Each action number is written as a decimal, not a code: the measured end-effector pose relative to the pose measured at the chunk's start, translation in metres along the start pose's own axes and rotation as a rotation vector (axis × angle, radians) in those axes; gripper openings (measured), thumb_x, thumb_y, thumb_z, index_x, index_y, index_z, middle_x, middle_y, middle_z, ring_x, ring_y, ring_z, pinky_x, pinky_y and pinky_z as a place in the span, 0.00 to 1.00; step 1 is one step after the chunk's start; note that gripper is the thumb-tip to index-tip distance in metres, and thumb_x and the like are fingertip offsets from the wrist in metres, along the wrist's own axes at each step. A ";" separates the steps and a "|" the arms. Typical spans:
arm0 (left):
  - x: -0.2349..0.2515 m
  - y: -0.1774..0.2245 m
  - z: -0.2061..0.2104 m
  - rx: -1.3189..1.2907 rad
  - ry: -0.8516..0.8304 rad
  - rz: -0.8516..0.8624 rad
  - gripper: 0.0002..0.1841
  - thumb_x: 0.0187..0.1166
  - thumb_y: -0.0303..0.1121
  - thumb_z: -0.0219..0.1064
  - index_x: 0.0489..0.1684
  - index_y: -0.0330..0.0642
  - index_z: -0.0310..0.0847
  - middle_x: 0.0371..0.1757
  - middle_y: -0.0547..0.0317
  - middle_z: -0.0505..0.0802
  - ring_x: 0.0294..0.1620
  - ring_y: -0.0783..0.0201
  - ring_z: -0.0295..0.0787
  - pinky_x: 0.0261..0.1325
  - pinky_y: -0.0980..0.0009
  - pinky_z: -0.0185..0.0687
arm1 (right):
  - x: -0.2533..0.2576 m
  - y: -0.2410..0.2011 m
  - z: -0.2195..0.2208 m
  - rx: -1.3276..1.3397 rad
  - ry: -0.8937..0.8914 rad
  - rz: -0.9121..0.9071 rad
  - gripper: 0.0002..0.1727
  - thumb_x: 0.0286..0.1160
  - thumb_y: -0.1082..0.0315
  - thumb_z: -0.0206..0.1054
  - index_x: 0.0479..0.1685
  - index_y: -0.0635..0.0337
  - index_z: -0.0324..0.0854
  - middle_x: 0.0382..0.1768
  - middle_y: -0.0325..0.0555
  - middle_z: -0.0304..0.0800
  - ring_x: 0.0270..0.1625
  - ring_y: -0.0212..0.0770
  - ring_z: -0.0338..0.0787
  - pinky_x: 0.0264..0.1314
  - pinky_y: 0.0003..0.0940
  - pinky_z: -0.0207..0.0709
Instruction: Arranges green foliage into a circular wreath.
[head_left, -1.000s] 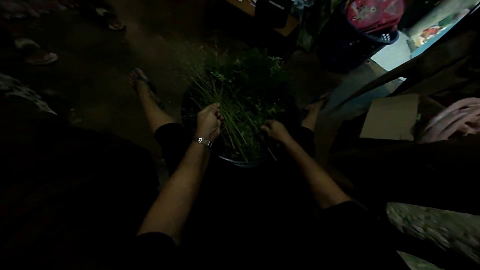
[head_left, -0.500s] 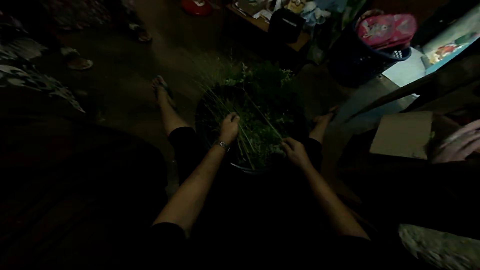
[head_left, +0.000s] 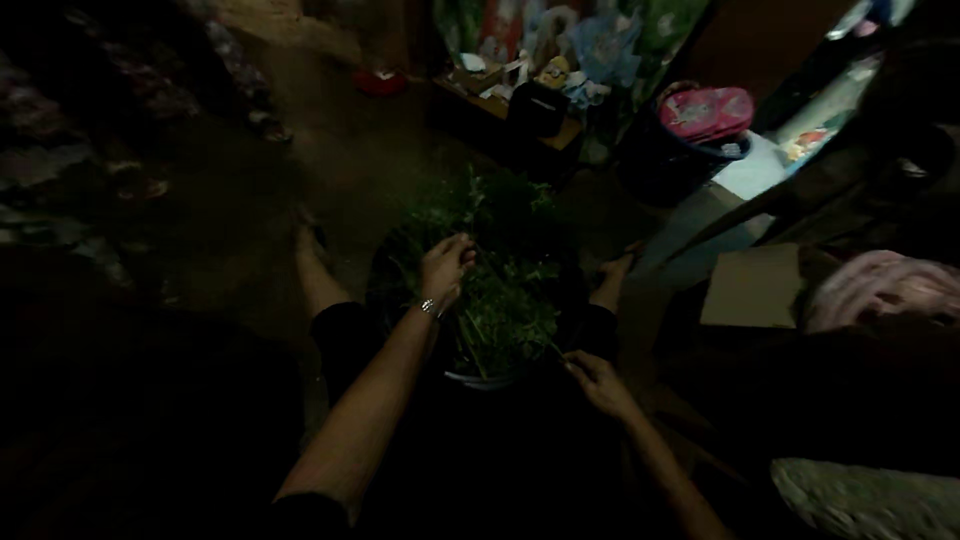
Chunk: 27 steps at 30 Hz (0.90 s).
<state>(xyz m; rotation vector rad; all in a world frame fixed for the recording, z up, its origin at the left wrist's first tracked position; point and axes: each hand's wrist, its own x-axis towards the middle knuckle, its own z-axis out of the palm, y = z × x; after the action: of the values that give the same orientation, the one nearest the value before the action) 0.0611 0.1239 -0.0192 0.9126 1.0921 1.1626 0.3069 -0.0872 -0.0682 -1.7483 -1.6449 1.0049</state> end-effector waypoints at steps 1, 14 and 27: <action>-0.004 0.001 0.002 0.017 -0.003 0.000 0.15 0.89 0.36 0.62 0.67 0.38 0.78 0.50 0.58 0.88 0.44 0.69 0.85 0.50 0.71 0.83 | 0.002 0.001 -0.003 -0.025 -0.071 0.012 0.18 0.91 0.66 0.56 0.67 0.69 0.82 0.60 0.59 0.90 0.63 0.47 0.90 0.73 0.42 0.79; -0.019 -0.029 0.004 0.112 0.007 0.065 0.15 0.91 0.35 0.57 0.66 0.33 0.72 0.44 0.60 0.88 0.33 0.74 0.85 0.38 0.77 0.83 | 0.058 -0.042 0.002 -0.215 -0.314 -0.112 0.19 0.92 0.68 0.54 0.62 0.77 0.81 0.61 0.71 0.86 0.67 0.63 0.86 0.77 0.57 0.73; -0.011 -0.013 -0.008 0.047 0.119 0.029 0.19 0.92 0.38 0.56 0.72 0.34 0.70 0.50 0.55 0.86 0.40 0.70 0.86 0.45 0.73 0.84 | 0.046 -0.060 -0.019 -0.252 -0.344 -0.231 0.18 0.91 0.68 0.55 0.58 0.76 0.83 0.58 0.68 0.87 0.63 0.59 0.87 0.74 0.52 0.75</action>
<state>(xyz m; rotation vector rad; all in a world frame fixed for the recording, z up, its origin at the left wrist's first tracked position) 0.0562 0.1106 -0.0310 0.9079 1.2102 1.2320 0.2858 -0.0325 -0.0164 -1.5485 -2.2170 1.0687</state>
